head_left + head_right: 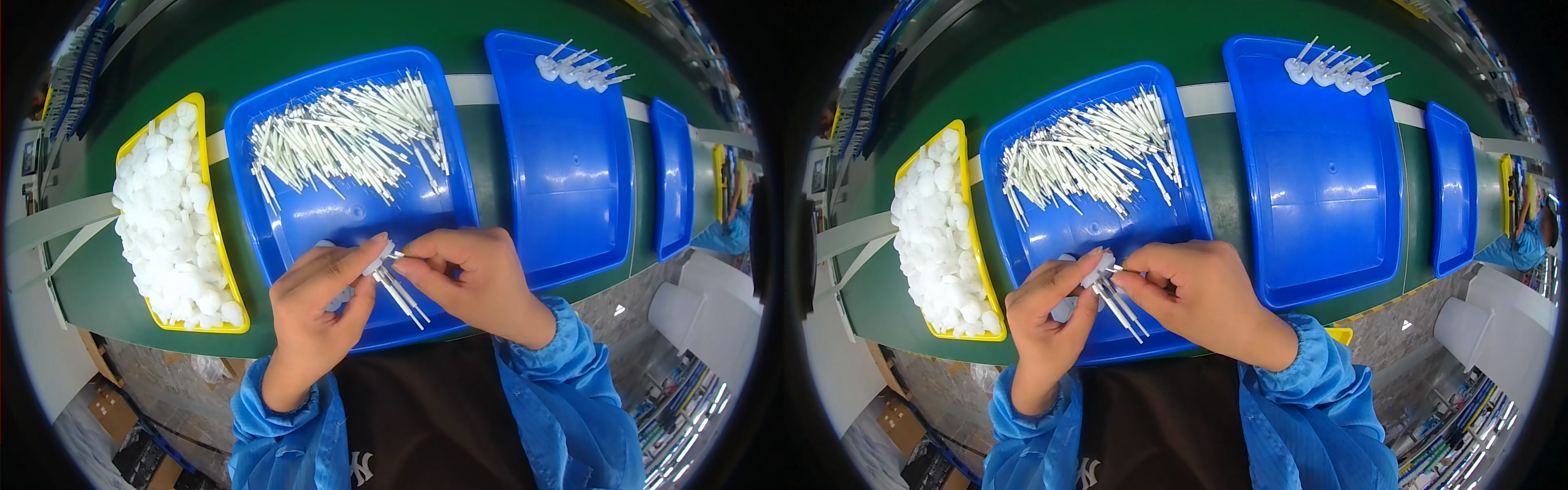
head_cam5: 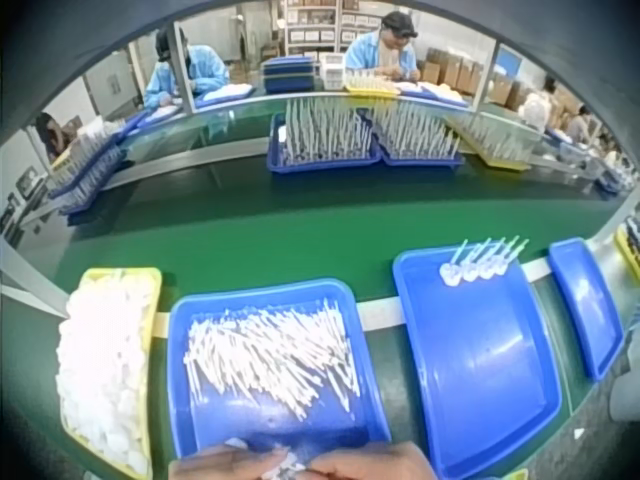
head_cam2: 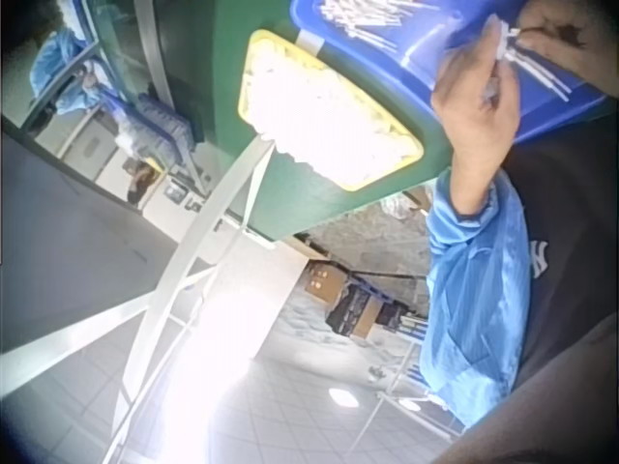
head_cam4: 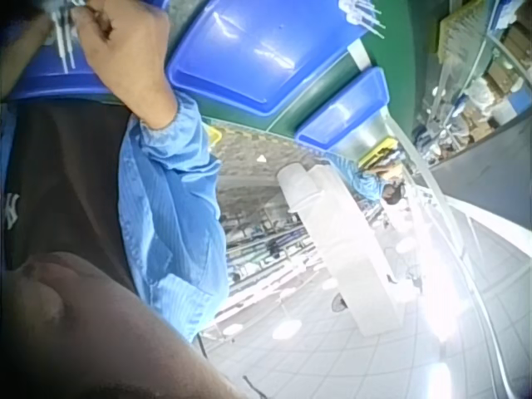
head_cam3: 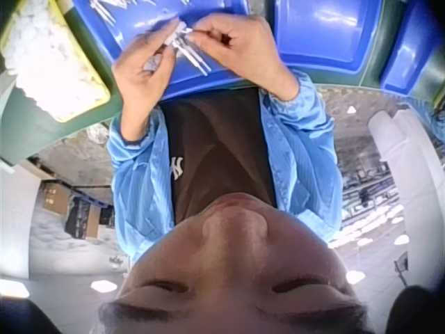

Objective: The person repeatedly picks a white plastic base and a metal stick, inserts the stick into the base, and places the assembled unit into a blue tray. The process is continuous and repetitive, with the person handling the components one at a time.

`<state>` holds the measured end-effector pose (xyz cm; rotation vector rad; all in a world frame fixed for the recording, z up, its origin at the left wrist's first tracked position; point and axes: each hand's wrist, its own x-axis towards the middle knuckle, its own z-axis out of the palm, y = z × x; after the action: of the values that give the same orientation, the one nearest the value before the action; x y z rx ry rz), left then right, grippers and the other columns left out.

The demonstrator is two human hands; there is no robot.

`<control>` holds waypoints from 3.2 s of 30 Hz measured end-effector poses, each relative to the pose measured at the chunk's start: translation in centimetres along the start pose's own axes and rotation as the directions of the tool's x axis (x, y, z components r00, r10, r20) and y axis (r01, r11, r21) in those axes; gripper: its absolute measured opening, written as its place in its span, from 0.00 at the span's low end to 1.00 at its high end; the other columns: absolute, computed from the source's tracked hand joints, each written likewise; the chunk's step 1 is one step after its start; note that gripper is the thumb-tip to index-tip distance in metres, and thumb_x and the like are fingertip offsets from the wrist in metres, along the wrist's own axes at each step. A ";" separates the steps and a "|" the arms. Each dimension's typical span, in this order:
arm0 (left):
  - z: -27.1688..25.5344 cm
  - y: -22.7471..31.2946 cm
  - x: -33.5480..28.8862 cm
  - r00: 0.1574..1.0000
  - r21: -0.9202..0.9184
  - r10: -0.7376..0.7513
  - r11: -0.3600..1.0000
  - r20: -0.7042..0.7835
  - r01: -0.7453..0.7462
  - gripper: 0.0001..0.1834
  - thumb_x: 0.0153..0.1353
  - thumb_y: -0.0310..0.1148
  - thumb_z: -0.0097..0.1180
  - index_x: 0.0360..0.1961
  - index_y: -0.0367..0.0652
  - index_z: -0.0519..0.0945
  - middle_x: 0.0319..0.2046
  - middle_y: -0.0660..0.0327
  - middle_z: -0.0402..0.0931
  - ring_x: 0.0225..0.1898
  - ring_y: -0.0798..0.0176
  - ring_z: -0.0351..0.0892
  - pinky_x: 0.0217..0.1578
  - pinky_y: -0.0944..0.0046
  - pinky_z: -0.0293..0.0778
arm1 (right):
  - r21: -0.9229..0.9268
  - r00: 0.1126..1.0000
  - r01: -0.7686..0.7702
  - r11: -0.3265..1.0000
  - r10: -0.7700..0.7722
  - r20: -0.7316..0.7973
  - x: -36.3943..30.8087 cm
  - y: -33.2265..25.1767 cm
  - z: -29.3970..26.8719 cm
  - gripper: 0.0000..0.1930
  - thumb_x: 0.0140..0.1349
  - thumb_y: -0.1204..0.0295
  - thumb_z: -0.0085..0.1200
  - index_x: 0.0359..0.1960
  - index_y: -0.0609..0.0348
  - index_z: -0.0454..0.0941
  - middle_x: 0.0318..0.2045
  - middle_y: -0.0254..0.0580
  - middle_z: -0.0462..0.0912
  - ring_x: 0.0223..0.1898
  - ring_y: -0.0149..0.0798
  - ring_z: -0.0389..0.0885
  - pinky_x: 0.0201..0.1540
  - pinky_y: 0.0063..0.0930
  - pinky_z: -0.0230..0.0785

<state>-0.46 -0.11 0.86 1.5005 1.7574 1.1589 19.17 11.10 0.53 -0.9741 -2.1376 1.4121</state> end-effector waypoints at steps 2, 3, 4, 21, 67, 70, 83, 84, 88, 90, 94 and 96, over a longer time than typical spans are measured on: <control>0.0 0.0 0.0 0.999 0.071 0.051 0.996 0.002 -0.051 0.27 0.56 0.12 0.69 0.59 0.40 0.93 0.42 0.50 0.93 0.37 0.52 0.90 0.42 0.58 0.85 | -0.153 0.988 0.135 0.979 -0.146 -0.059 0.0 0.1 0.4 0.07 0.66 0.68 0.75 0.37 0.55 0.90 0.22 0.39 0.85 0.21 0.45 0.84 0.27 0.36 0.72; 0.0 0.2 0.0 0.998 0.114 0.065 0.991 0.002 -0.065 0.27 0.56 0.13 0.69 0.59 0.40 0.93 0.41 0.50 0.93 0.37 0.51 0.90 0.43 0.58 0.85 | -0.258 0.973 0.196 0.946 -0.220 -0.069 -0.1 0.0 0.6 0.07 0.66 0.69 0.75 0.37 0.55 0.90 0.21 0.39 0.84 0.21 0.45 0.84 0.28 0.36 0.73; 0.0 0.4 0.0 0.997 0.158 0.080 0.984 0.002 -0.079 0.27 0.56 0.13 0.69 0.59 0.40 0.93 0.41 0.50 0.93 0.36 0.51 0.90 0.43 0.58 0.86 | -0.362 0.953 0.251 0.898 -0.295 -0.071 -0.1 0.0 0.7 0.07 0.65 0.69 0.75 0.37 0.55 0.90 0.21 0.39 0.84 0.21 0.45 0.84 0.28 0.37 0.73; 1.4 1.0 -0.3 0.989 -0.231 -0.126 0.967 -0.076 0.106 0.27 0.60 0.18 0.73 0.62 0.40 0.90 0.50 0.51 0.92 0.45 0.55 0.92 0.46 0.59 0.87 | 0.081 0.999 -0.030 0.996 0.033 -0.041 -0.4 0.1 0.3 0.06 0.66 0.72 0.75 0.40 0.58 0.91 0.22 0.38 0.86 0.21 0.35 0.85 0.26 0.30 0.71; 0.4 1.6 -0.5 0.984 -0.035 0.181 0.983 0.008 -0.180 0.26 0.53 0.22 0.80 0.56 0.42 0.93 0.53 0.57 0.87 0.48 0.56 0.86 0.42 0.61 0.82 | 0.202 0.992 -0.071 0.977 0.049 0.114 -0.3 0.0 -3.8 0.05 0.71 0.78 0.69 0.46 0.62 0.88 0.34 0.43 0.93 0.35 0.36 0.95 0.38 0.28 0.85; -0.1 0.8 -1.6 0.995 -0.229 0.096 0.969 -0.018 -0.098 0.25 0.56 0.21 0.80 0.57 0.39 0.93 0.57 0.53 0.84 0.51 0.57 0.87 0.46 0.60 0.86 | -0.401 0.960 0.267 0.876 -0.278 0.033 2.0 -0.1 -4.1 0.07 0.66 0.73 0.72 0.43 0.57 0.88 0.36 0.41 0.91 0.37 0.43 0.92 0.39 0.37 0.81; -2.0 -0.6 0.1 0.866 -0.750 -0.497 0.555 0.047 0.359 0.20 0.87 0.40 0.55 0.62 0.34 0.87 0.46 0.63 0.85 0.39 0.70 0.86 0.40 0.68 0.82 | -0.401 0.790 0.592 0.699 -0.601 0.118 5.2 -3.2 -2.1 0.17 0.59 0.69 0.73 0.50 0.48 0.90 0.43 0.32 0.89 0.41 0.39 0.88 0.44 0.35 0.75; -1.7 -0.9 0.3 0.877 -0.755 -0.475 0.548 0.073 0.359 0.20 0.87 0.40 0.54 0.61 0.33 0.87 0.45 0.63 0.84 0.38 0.71 0.85 0.39 0.68 0.81 | -0.372 0.780 0.607 0.702 -0.616 0.110 5.3 -3.4 -1.8 0.18 0.59 0.68 0.74 0.52 0.48 0.89 0.43 0.32 0.89 0.40 0.39 0.88 0.43 0.34 0.76; -0.8 -1.1 1.0 0.899 -0.723 -0.415 0.579 0.138 0.378 0.21 0.88 0.39 0.52 0.61 0.31 0.86 0.41 0.64 0.81 0.34 0.72 0.83 0.37 0.71 0.77 | -0.304 0.784 0.609 0.733 -0.614 0.093 5.6 -2.3 -1.5 0.13 0.59 0.69 0.74 0.45 0.47 0.89 0.41 0.31 0.89 0.39 0.40 0.89 0.42 0.35 0.78; -0.7 -0.3 1.3 0.886 -0.690 -0.432 0.589 0.171 0.420 0.20 0.88 0.38 0.50 0.62 0.33 0.87 0.38 0.64 0.78 0.33 0.72 0.83 0.37 0.71 0.77 | -0.279 0.813 0.572 0.771 -0.578 0.070 5.1 -1.6 -1.6 0.08 0.58 0.70 0.73 0.39 0.47 0.88 0.40 0.31 0.89 0.39 0.40 0.90 0.42 0.35 0.79; -0.1 -0.5 0.8 0.929 -0.467 -0.326 0.803 0.176 0.370 0.16 0.86 0.30 0.51 0.63 0.38 0.88 0.39 0.62 0.79 0.33 0.72 0.85 0.34 0.69 0.80 | -0.265 0.850 0.525 0.809 -0.515 0.111 3.6 -0.4 -2.7 0.09 0.58 0.72 0.72 0.40 0.48 0.88 0.40 0.32 0.89 0.39 0.40 0.89 0.42 0.36 0.79; 0.8 -0.5 0.7 0.920 -0.379 -0.351 0.839 0.174 0.391 0.15 0.84 0.28 0.53 0.62 0.38 0.88 0.40 0.59 0.80 0.33 0.70 0.86 0.34 0.67 0.81 | -0.265 0.845 0.535 0.802 -0.517 0.139 2.9 0.1 -2.2 0.09 0.59 0.72 0.71 0.40 0.49 0.87 0.40 0.32 0.89 0.39 0.40 0.89 0.42 0.36 0.78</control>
<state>-0.21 0.73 0.17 0.9014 1.5301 1.1344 18.67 14.66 1.21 -0.3619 -2.4518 0.8717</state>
